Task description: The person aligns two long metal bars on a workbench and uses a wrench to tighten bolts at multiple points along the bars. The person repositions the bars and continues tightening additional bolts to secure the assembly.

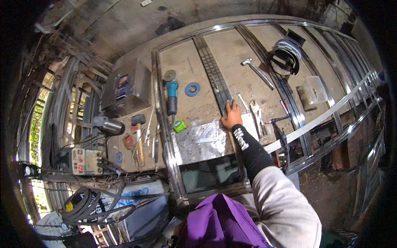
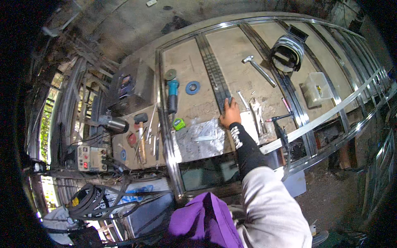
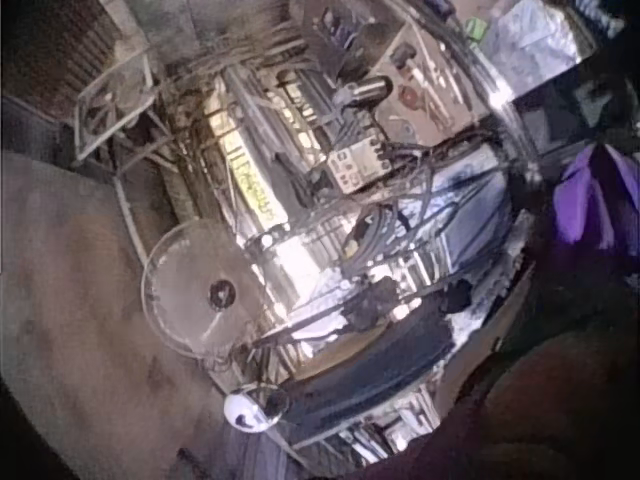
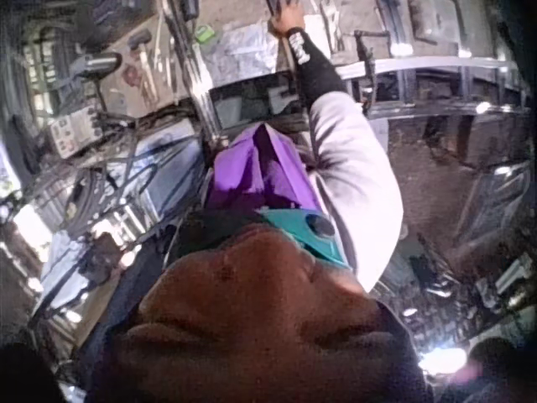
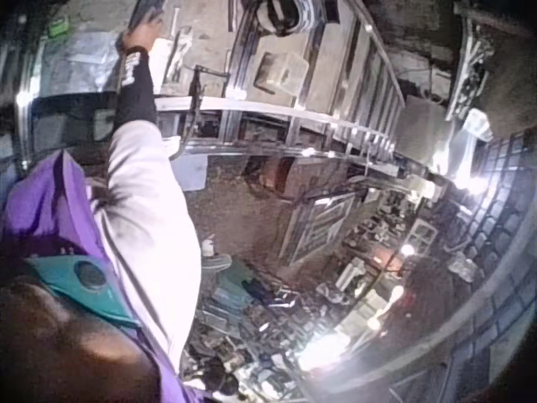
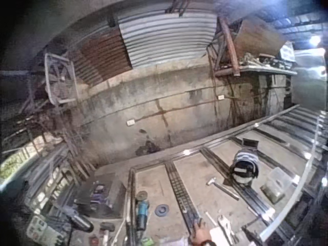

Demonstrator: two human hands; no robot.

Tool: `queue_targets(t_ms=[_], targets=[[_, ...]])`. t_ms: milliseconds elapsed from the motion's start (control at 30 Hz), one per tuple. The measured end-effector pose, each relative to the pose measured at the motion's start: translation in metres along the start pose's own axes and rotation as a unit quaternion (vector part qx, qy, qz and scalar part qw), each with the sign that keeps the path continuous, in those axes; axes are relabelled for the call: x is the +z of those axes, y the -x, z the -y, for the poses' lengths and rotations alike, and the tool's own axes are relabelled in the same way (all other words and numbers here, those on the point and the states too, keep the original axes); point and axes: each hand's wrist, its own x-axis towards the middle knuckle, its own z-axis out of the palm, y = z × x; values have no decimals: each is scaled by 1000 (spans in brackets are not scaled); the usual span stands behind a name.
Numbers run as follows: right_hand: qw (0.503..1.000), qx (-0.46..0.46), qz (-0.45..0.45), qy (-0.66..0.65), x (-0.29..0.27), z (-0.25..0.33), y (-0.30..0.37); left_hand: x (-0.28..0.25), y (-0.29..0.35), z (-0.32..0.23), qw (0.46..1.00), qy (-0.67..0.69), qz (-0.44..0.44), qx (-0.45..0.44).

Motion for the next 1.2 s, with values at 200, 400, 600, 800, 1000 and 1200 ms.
queue_targets(t_ms=[200, 400, 600, 800, 1000, 1200], targets=[[997, 54, 45, -12, -16, 1, 24, -13, 96, 77, 958, 40, -205, -194], [998, 8, 19, 59, -25, -23, 144, 11, 95, 74, 984, -68, -164, -31], [997, 19, 69, 2, -52, -17, 208, 5, 12, 85, 947, -28, 71, 312], [995, -51, 79, 32, -93, -30, 320, -37, 9, -81, 962, -156, -46, 219], [995, -67, 53, 41, -120, -12, 383, 1, -4, -106, 933, -232, -149, 229], [981, -119, 148, -25, -150, -25, 375, 17, -13, -129, 920, -293, -179, 187]])
